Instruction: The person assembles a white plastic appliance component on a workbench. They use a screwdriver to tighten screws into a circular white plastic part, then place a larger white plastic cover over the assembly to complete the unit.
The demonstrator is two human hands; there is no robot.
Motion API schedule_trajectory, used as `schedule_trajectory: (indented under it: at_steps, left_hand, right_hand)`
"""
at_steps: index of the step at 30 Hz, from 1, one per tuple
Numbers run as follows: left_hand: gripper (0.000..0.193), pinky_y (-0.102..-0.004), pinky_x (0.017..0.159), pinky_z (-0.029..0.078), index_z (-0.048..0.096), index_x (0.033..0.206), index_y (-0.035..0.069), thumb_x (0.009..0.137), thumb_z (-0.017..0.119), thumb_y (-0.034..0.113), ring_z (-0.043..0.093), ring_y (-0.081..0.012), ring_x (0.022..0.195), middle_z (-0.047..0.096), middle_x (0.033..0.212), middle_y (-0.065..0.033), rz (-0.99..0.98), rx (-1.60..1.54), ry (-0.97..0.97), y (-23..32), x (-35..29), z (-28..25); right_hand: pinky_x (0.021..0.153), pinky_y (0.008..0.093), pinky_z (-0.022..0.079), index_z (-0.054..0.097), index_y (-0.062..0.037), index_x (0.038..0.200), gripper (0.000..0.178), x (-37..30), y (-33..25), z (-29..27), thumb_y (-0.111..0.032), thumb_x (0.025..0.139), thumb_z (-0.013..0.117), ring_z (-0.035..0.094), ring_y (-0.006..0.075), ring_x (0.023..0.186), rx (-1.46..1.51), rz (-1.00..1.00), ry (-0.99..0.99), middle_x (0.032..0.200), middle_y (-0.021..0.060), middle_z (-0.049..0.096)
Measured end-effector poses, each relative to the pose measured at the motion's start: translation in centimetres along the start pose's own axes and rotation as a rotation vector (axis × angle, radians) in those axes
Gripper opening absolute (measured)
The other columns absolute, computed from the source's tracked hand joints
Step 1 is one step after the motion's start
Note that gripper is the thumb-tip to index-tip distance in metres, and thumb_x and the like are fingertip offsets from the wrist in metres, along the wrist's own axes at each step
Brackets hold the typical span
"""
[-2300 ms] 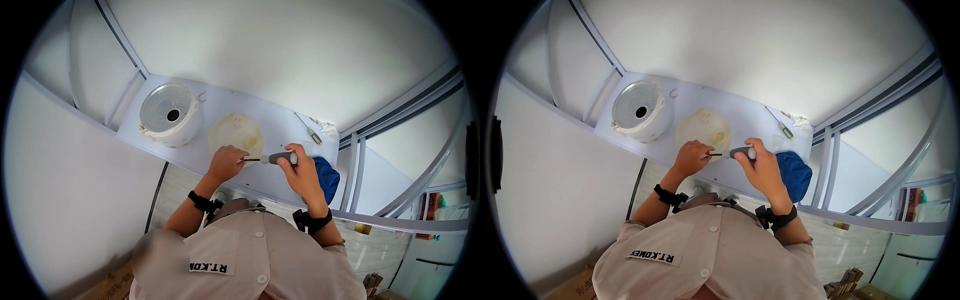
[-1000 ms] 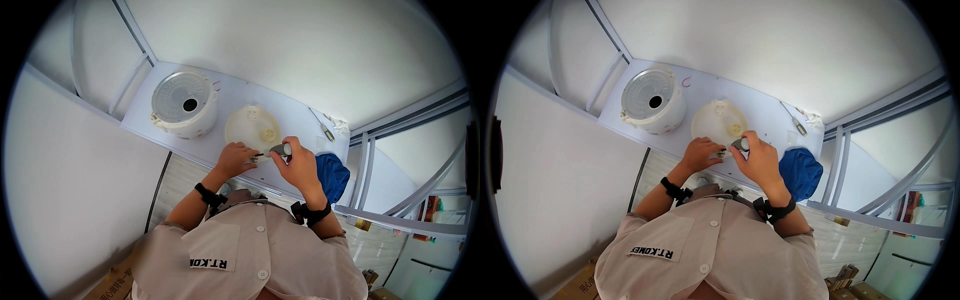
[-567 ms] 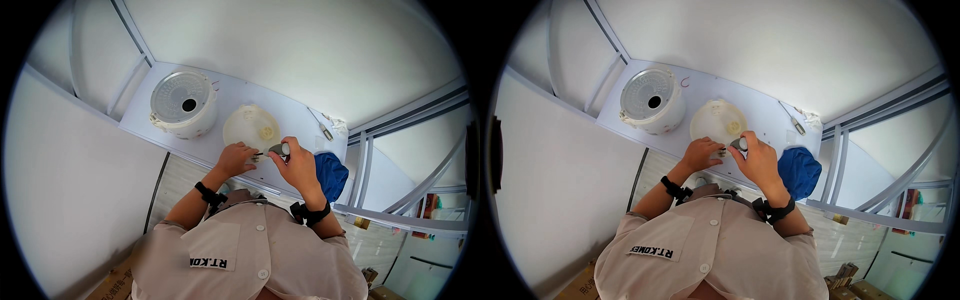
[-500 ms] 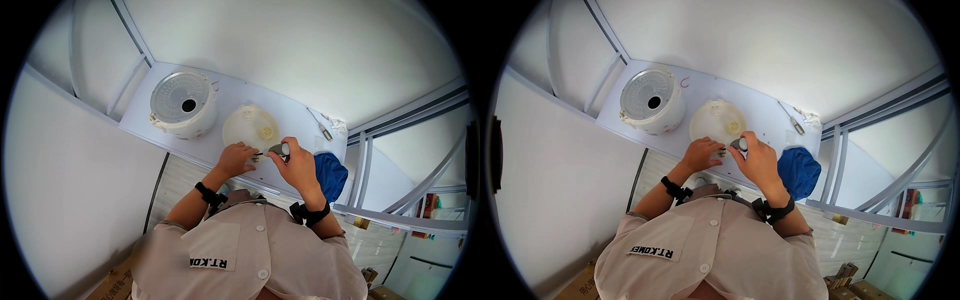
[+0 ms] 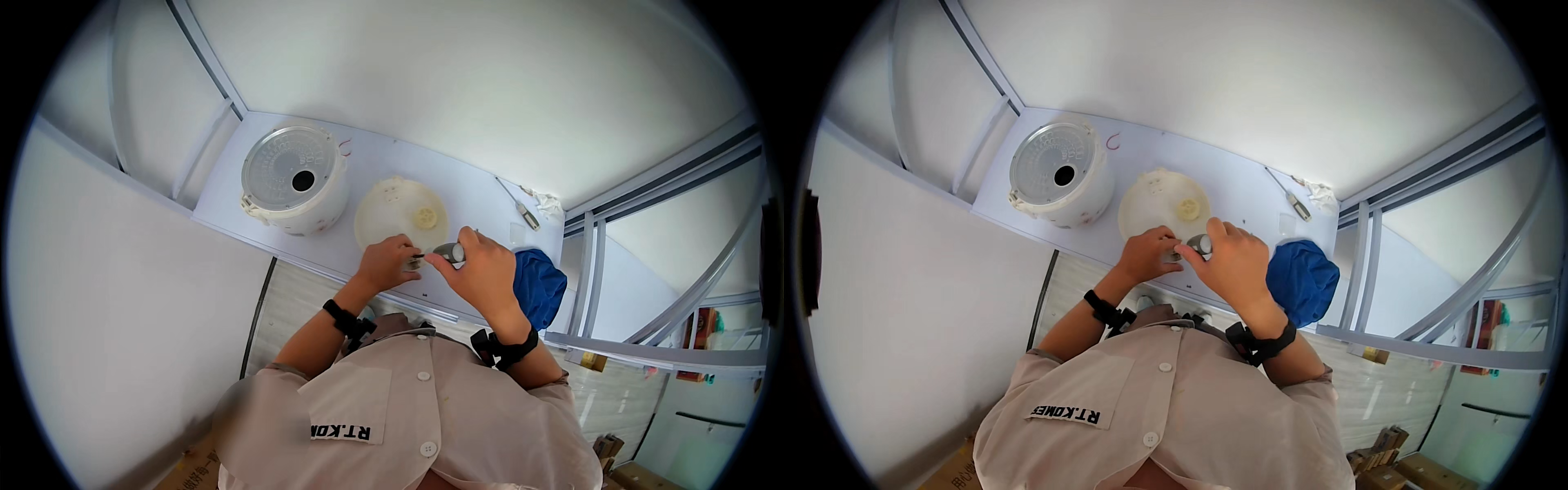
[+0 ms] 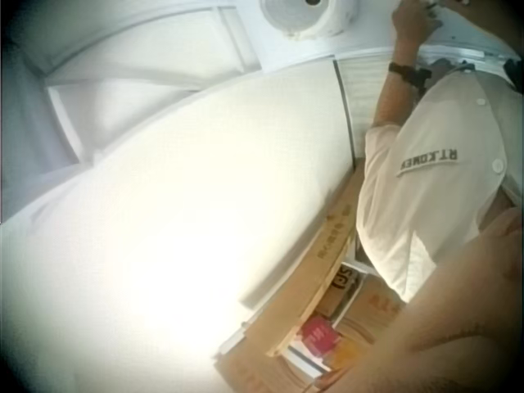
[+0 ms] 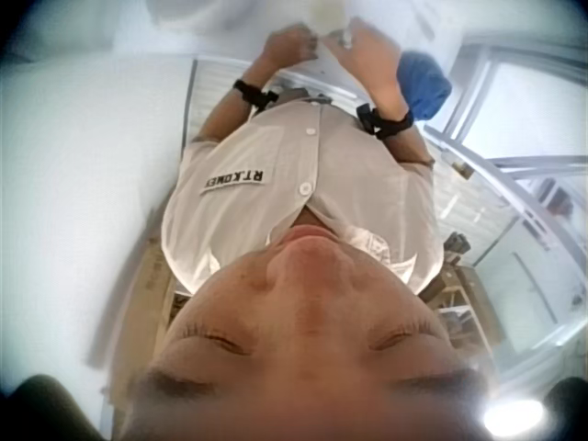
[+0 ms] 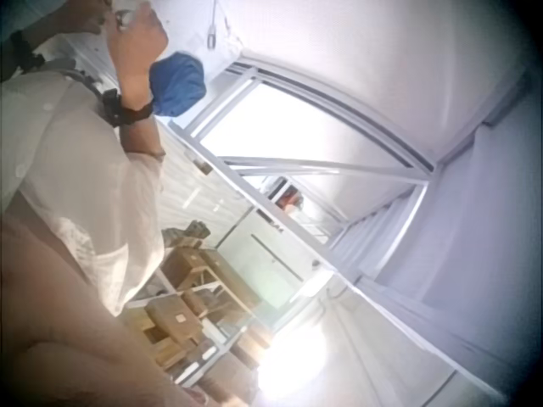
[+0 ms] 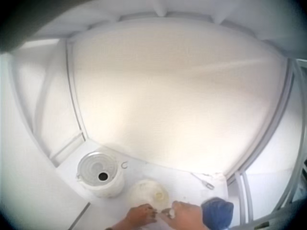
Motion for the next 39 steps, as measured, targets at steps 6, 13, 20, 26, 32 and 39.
schedule_trajectory:
  at_steps: [6,13,20,26,32,39]
  left_hand:
    - [0.044,-0.0397,0.077,0.058,0.082,0.103,0.019,0.067,0.095,0.039,0.07,-0.0244,0.098,0.069,0.103,0.0015,-0.038,0.053,-0.037,0.3,1.2,0.5]
    - [0.037,-0.0418,0.075,0.06,0.082,0.094,0.02,0.069,0.092,0.045,0.072,-0.0239,0.094,0.071,0.097,0.0004,-0.05,0.175,-0.108,1.3,2.0,0.3]
    - [0.043,-0.0426,0.075,0.06,0.082,0.1,0.021,0.066,0.094,0.044,0.073,-0.0256,0.094,0.072,0.096,-0.0009,-0.024,0.176,-0.175,0.9,2.3,0.2]
    - [0.043,-0.0418,0.075,0.061,0.083,0.106,0.023,0.069,0.09,0.042,0.074,-0.0262,0.091,0.074,0.101,-0.0012,0.011,0.09,-0.196,0.3,2.6,0.3]
    - [0.046,-0.0416,0.074,0.06,0.084,0.109,0.019,0.071,0.088,0.046,0.074,-0.0258,0.09,0.072,0.102,-0.0025,0.056,0.165,-0.255,0.6,2.5,0.5]
    - [0.047,-0.0415,0.075,0.06,0.084,0.109,0.019,0.072,0.088,0.048,0.073,-0.0246,0.089,0.072,0.1,-0.0024,0.104,0.179,-0.286,0.0,2.3,0.3]
  right_hand:
    - [0.065,0.0447,0.056,0.06,-0.0044,0.118,0.049,0.6,-1.3,-0.7,-0.034,0.087,0.082,0.071,0.036,0.081,0.223,-0.069,-0.068,0.108,0.0149,0.064]
    - [0.062,0.0428,0.054,0.057,-0.0057,0.116,0.036,0.5,-0.4,-0.3,-0.021,0.092,0.079,0.069,0.0367,0.08,0.238,-0.124,-0.053,0.105,0.0145,0.063]
    - [0.055,0.0395,0.052,0.063,-0.0038,0.117,0.045,-0.1,0.2,0.7,-0.038,0.093,0.08,0.069,0.0335,0.068,-0.17,0.178,-0.2,0.09,0.0111,0.066]
    - [0.061,0.0395,0.055,0.062,0.0002,0.121,0.052,-0.1,-2.4,-2.5,-0.039,0.092,0.079,0.072,0.0345,0.075,-0.016,0.046,0.162,0.089,0.0138,0.069]
    - [0.061,0.0411,0.055,0.06,-0.0049,0.127,0.047,-1.3,-1.0,-0.3,-0.028,0.091,0.079,0.069,0.0369,0.072,-0.064,0.245,0.004,0.09,0.0158,0.065]
    - [0.058,0.0423,0.053,0.061,-0.0051,0.115,0.038,-2.4,-1.9,-1.9,-0.033,0.095,0.077,0.069,0.0366,0.073,-0.018,0.224,0.197,0.095,0.0195,0.065]
Point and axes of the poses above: each hand's wrist, its own x-axis towards the middle knuckle, its own z-axis out of the palm, y = z × x, the point moved 7 cm from there along x, towards the middle knuckle
